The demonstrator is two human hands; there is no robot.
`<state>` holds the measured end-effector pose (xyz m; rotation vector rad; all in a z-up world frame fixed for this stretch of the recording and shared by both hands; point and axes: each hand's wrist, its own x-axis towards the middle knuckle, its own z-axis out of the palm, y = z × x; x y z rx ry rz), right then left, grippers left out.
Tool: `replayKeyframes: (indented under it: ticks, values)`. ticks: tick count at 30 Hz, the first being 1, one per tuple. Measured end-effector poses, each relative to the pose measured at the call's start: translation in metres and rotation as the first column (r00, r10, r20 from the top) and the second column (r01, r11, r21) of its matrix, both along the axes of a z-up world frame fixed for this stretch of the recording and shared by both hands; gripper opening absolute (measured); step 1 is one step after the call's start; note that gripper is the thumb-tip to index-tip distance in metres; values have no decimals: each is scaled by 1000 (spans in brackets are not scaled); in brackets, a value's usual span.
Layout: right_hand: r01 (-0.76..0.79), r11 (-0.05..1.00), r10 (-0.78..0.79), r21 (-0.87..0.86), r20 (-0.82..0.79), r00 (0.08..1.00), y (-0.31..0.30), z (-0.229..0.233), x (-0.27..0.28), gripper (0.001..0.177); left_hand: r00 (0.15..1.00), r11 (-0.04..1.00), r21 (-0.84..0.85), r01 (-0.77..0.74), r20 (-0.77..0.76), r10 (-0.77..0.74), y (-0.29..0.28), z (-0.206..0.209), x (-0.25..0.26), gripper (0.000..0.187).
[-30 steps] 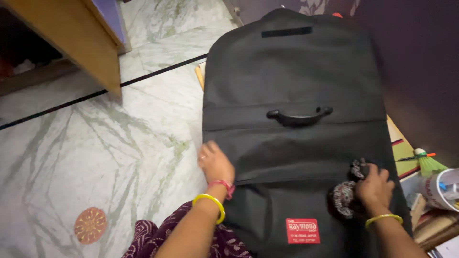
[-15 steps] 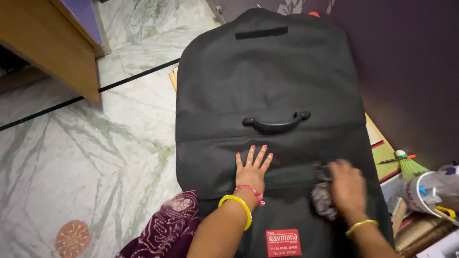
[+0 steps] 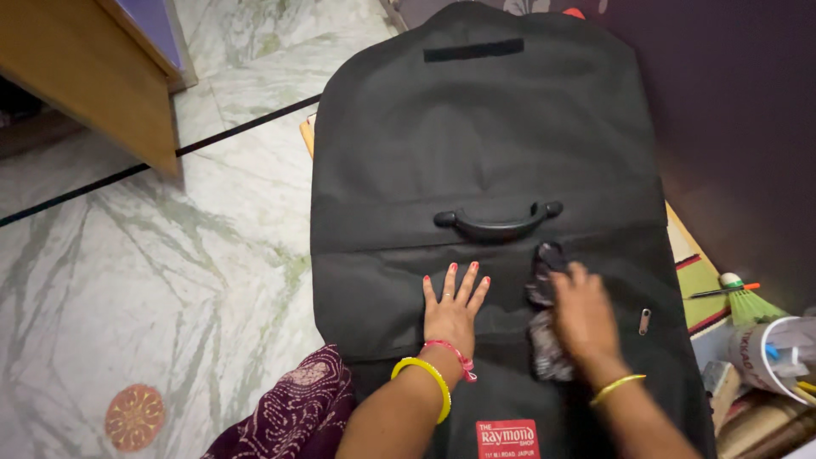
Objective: The person wipes the exterior of a black suitcase with a patterned cloth. They systematically clean the top, sides, and handle area while the suitcase remains on a wooden surface.
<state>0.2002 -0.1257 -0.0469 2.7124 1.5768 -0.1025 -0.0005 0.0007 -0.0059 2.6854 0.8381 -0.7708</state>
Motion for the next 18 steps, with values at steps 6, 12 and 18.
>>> replayKeyframes:
  ticks: [6, 12, 18]
  values:
    - [472, 867, -476, 158, -14, 879, -66, -10, 107, 62, 999, 996, -89, -6, -42, 2, 3, 4, 0, 119]
    - [522, 844, -494, 126, -199, 846, -48, -27, 47, 81, 1000, 1000, -11, -1, 11, 2, 6, 15, 0, 111]
    - [412, 911, -412, -6, -13, 911, -101, 8, 42, 70, 998, 1000, -6, -11, 61, 11, 7, 9, -2, 96]
